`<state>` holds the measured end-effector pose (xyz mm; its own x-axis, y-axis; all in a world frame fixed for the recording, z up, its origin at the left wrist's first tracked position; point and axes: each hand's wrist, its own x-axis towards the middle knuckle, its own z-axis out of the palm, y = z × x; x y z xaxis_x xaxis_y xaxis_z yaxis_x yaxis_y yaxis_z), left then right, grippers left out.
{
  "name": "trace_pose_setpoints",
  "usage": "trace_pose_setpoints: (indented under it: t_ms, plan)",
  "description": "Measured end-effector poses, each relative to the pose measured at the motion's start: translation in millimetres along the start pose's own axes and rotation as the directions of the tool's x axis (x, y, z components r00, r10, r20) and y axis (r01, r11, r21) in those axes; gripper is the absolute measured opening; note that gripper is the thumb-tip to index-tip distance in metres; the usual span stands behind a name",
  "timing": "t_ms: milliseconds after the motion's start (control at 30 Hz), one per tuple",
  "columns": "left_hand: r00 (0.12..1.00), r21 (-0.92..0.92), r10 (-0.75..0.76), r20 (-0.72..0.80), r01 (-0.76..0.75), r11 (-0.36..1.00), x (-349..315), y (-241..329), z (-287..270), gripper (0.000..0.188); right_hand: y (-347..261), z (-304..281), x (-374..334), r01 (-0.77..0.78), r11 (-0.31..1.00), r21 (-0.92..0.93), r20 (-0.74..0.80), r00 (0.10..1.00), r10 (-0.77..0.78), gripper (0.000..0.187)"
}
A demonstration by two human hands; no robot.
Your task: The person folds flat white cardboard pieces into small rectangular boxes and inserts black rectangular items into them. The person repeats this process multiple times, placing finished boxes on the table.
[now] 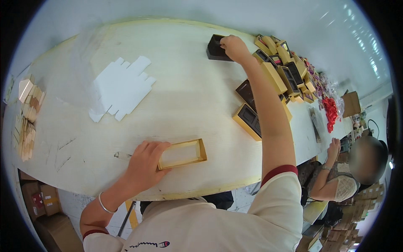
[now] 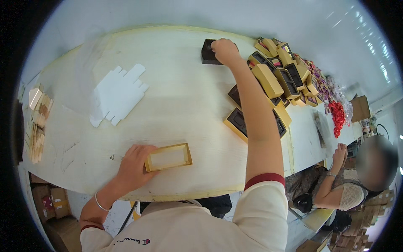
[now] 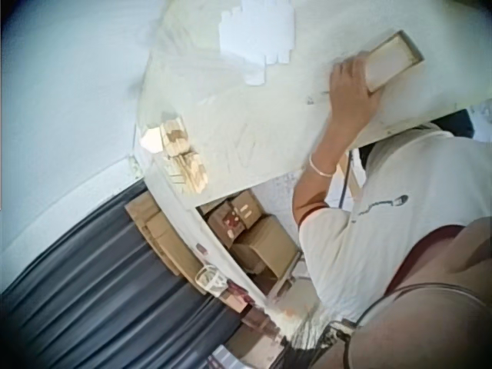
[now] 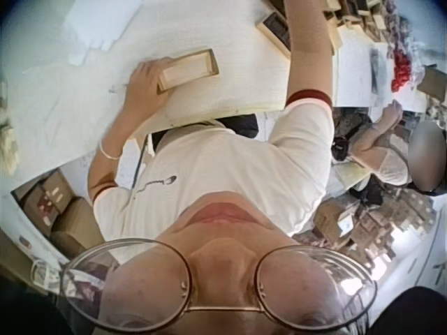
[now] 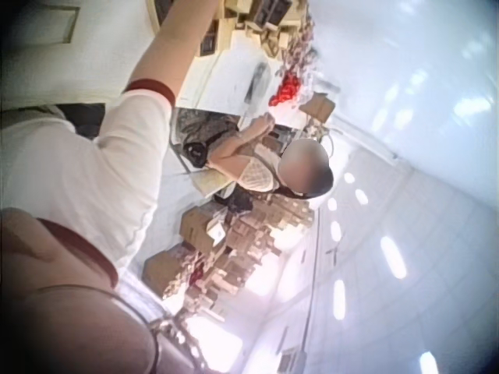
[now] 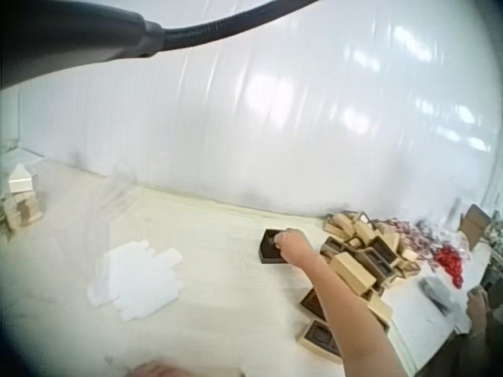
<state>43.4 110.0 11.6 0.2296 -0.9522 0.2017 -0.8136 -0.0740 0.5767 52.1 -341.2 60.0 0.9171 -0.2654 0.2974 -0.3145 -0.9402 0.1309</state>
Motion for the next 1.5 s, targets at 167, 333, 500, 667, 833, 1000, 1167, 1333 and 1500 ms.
trace_pose_setpoints:
  t_ms: [167,333,500,667,833,1000,1167,1333,1500]
  plan:
    - [1.0,0.004,0.012,-0.023,-0.011,1.0,4,-1,-2,0.066,1,-18,4,0.08,0.995,0.068,-0.087,0.993,-0.074,0.012]
    - [1.0,-0.003,0.009,-0.017,-0.009,1.0,7,-4,-1,0.074,-4,-47,-8,0.226,0.954,0.194,-0.511,0.854,-0.099,0.022]
    - [0.995,-0.007,-0.062,0.083,0.063,0.998,9,-3,-12,0.083,-100,-135,-95,-0.051,0.017,0.999,0.052,0.998,-0.044,0.029]
    - [0.992,-0.064,-0.02,0.124,0.028,0.998,17,-4,-11,0.084,-159,-124,-171,-0.577,-0.157,0.802,0.454,0.759,-0.466,0.015]
    - [1.0,0.043,-0.021,0.021,0.02,0.999,22,0,11,0.075,-208,-73,-213,-0.091,0.349,0.933,0.097,0.995,0.002,0.011]
    - [0.997,0.053,-0.057,0.042,0.055,0.997,13,3,6,0.07,-210,-123,-313,0.232,0.619,0.75,-0.205,0.972,-0.116,0.03]
    - [0.998,0.091,-0.031,0.058,0.025,0.996,12,3,7,0.071,-255,-74,-351,0.185,0.869,0.46,0.066,0.968,-0.241,0.041]
    - [0.997,0.113,-0.045,0.07,0.037,0.993,10,9,8,0.071,-270,-52,-387,0.389,0.785,0.482,-0.159,0.92,-0.358,0.03]
    - [0.999,0.107,0.0,0.05,-0.006,0.994,11,8,8,0.07,-260,-63,-396,0.49,0.692,0.529,-0.105,0.848,-0.52,0.019]
